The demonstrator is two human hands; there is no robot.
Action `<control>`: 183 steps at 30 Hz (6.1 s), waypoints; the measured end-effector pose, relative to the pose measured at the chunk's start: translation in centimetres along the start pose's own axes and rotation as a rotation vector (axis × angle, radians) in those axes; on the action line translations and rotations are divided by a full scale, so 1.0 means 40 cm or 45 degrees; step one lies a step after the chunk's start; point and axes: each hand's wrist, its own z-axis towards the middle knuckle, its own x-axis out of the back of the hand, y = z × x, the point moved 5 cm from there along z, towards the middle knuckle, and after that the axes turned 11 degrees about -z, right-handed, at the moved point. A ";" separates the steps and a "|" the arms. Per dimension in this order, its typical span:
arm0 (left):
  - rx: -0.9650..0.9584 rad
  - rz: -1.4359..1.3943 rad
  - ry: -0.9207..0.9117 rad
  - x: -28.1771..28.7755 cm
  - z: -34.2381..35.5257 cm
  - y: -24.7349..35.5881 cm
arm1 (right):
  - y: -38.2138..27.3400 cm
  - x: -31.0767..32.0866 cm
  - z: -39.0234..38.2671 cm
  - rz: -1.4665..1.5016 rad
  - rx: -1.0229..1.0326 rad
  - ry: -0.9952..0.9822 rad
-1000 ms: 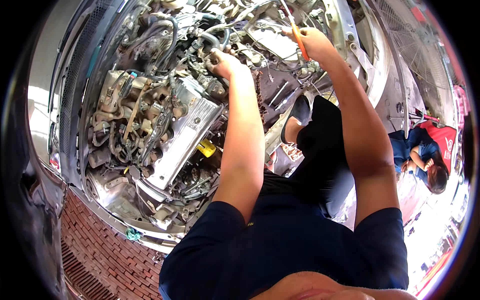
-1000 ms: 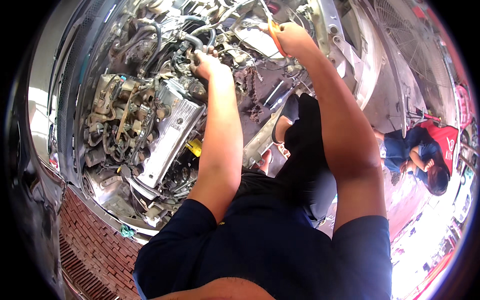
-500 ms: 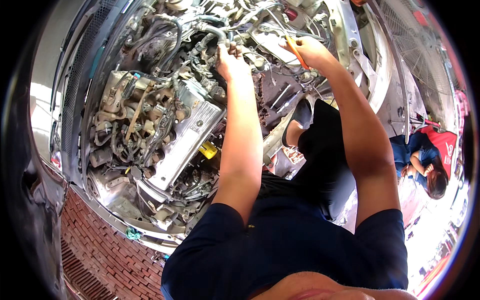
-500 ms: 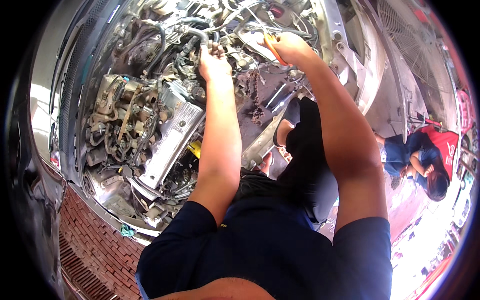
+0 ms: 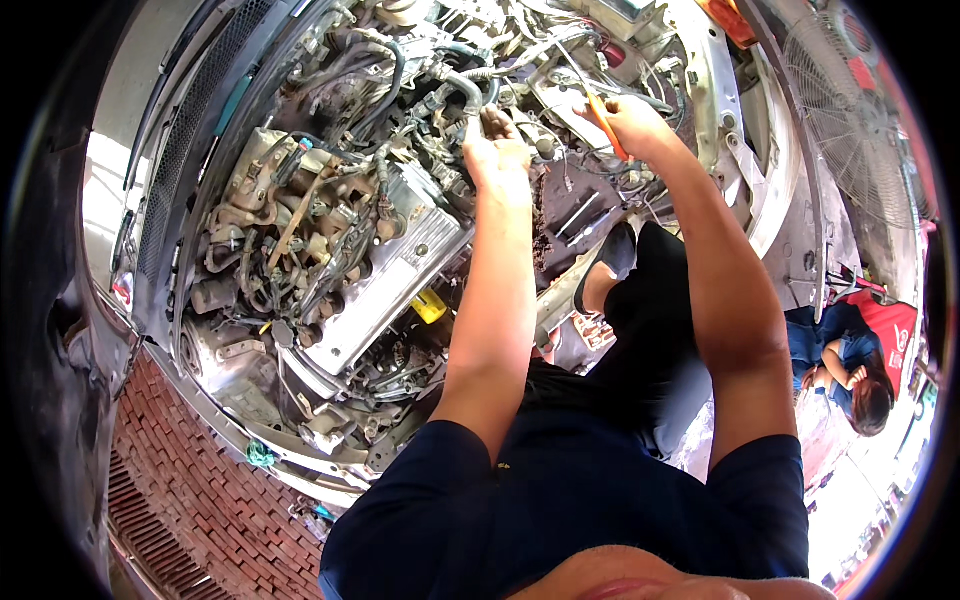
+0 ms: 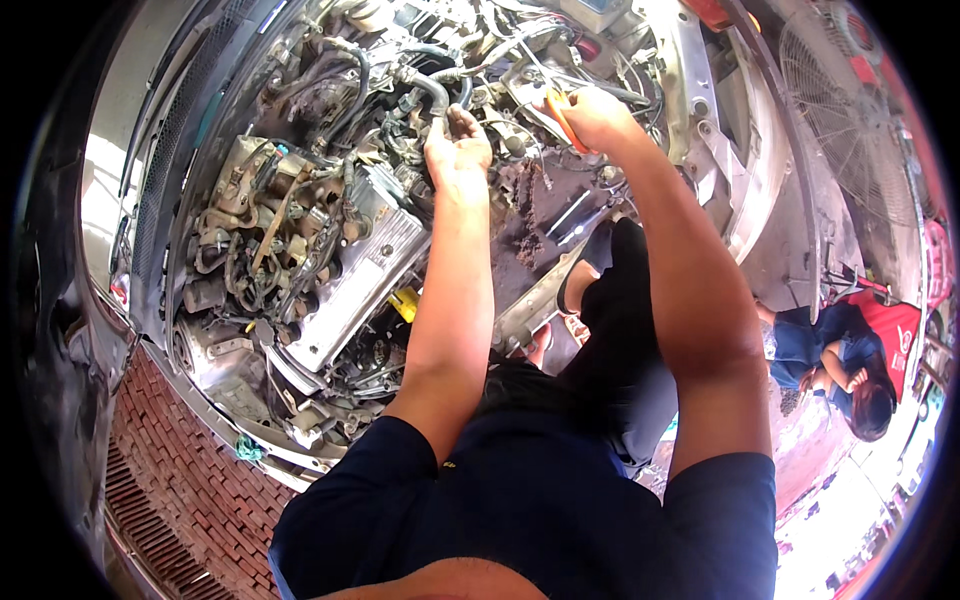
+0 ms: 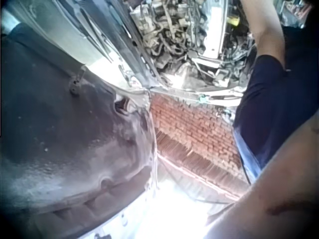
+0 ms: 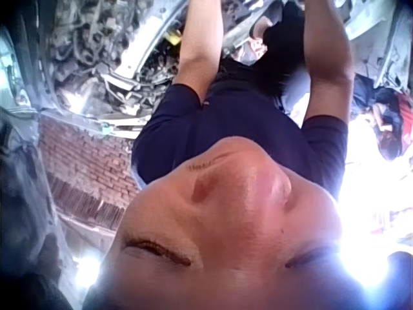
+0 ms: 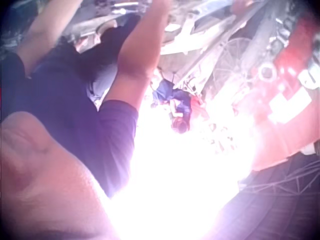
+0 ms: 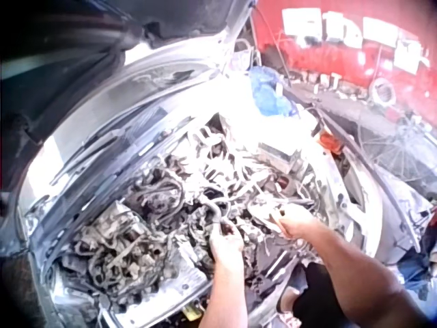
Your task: The person works on a car engine with the hood open, using pliers and a wrench to adjust and tighten components. They repeatedly reach into the engine bay, manipulate hoses and parts, and use tools to secure connections.
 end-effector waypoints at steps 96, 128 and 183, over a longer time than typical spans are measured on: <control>-0.705 3.655 -2.630 -0.039 -0.515 0.569 | -0.454 -0.320 0.407 1.102 0.362 -0.359; -0.653 3.543 -2.642 -0.035 -0.515 0.582 | -0.461 -0.348 0.202 1.251 0.197 -0.987; -0.781 3.558 -2.498 -0.022 -0.502 0.577 | -0.463 -0.393 0.445 1.478 0.427 -0.401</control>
